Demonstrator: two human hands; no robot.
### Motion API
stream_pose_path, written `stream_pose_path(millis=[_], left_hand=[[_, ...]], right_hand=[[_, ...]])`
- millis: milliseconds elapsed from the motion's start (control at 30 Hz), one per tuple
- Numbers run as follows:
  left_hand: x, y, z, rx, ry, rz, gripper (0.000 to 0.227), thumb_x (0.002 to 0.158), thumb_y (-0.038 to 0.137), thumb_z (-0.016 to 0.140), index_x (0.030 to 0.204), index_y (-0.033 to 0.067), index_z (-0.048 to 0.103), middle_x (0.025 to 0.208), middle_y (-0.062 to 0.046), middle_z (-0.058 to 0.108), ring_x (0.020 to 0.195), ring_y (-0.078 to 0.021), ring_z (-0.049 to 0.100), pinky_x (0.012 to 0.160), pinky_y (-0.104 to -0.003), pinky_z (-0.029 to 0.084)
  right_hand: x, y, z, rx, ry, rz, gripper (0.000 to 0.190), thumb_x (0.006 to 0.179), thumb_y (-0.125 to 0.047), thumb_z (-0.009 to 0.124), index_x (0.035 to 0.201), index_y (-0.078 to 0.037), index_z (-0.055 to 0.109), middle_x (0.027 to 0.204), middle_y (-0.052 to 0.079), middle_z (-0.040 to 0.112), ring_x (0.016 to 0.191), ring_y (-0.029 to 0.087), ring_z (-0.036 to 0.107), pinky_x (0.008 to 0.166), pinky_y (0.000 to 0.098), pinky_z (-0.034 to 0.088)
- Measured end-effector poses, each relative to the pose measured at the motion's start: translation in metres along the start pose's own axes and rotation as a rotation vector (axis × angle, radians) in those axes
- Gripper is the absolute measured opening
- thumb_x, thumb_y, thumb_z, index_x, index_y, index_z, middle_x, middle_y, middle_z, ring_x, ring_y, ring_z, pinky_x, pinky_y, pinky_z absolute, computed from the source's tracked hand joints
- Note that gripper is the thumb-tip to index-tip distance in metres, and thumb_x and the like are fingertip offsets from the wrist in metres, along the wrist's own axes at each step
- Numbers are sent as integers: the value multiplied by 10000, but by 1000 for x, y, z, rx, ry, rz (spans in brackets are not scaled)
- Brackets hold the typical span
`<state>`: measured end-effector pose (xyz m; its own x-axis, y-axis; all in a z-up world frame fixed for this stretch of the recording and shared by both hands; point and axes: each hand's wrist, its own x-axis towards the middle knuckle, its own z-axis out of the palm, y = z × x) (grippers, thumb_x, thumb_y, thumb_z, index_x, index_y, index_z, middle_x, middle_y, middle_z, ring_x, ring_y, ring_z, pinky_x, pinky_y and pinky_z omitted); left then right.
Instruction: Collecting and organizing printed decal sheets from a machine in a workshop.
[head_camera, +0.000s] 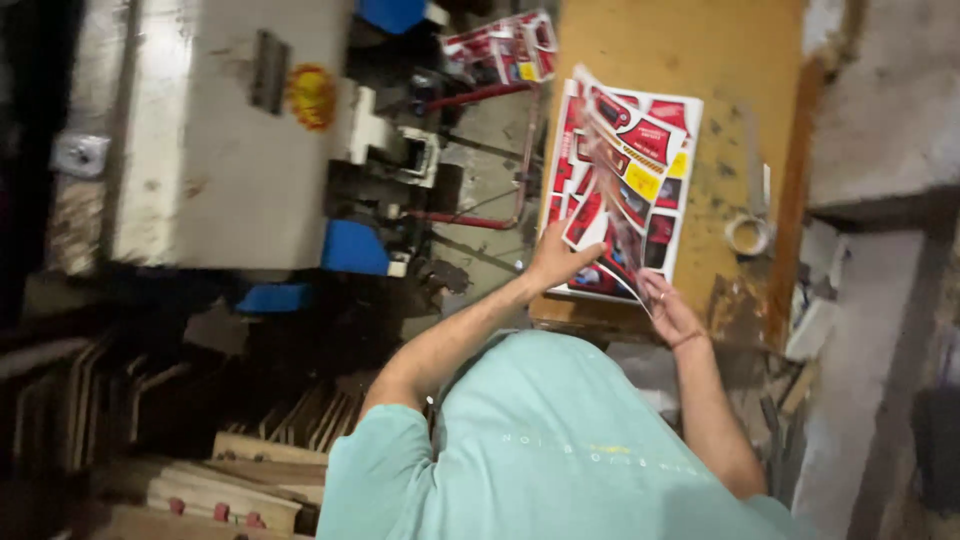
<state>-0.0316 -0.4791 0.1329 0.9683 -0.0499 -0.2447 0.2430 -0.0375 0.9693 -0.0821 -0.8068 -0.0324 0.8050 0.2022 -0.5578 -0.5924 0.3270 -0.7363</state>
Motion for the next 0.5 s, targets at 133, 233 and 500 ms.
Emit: stream_pose_path(millis=[133,233,500], left_hand=[[-21,53,-91,-110,-20,329,376,879,217,801,1185,22,703,1029,-77,760,938,-111,678,861,-309,588],[-39,71,-182,35,157,304,378,865,161,811,1197,8,715,1023,-51,767,925,-109,694,836,-310,577],[-56,-8,-384,-179,615,-3,213,872,91,717,1071,23,683,774,-44,714,601,-144,664,523,-312,540]], right_hand=[[10,-37,112,246,-265,130,508,999,-27,508,1505,3,475,1429,116,607,1291,203,588,1104,356,472],[31,-65,206,256,-375,106,533,966,-12,519,1493,21,448,1386,121,637,1267,207,619,1105,349,490],[65,-89,445,-49,-271,34,538,909,25,624,1423,31,467,1060,108,700,912,174,717,839,323,608]])
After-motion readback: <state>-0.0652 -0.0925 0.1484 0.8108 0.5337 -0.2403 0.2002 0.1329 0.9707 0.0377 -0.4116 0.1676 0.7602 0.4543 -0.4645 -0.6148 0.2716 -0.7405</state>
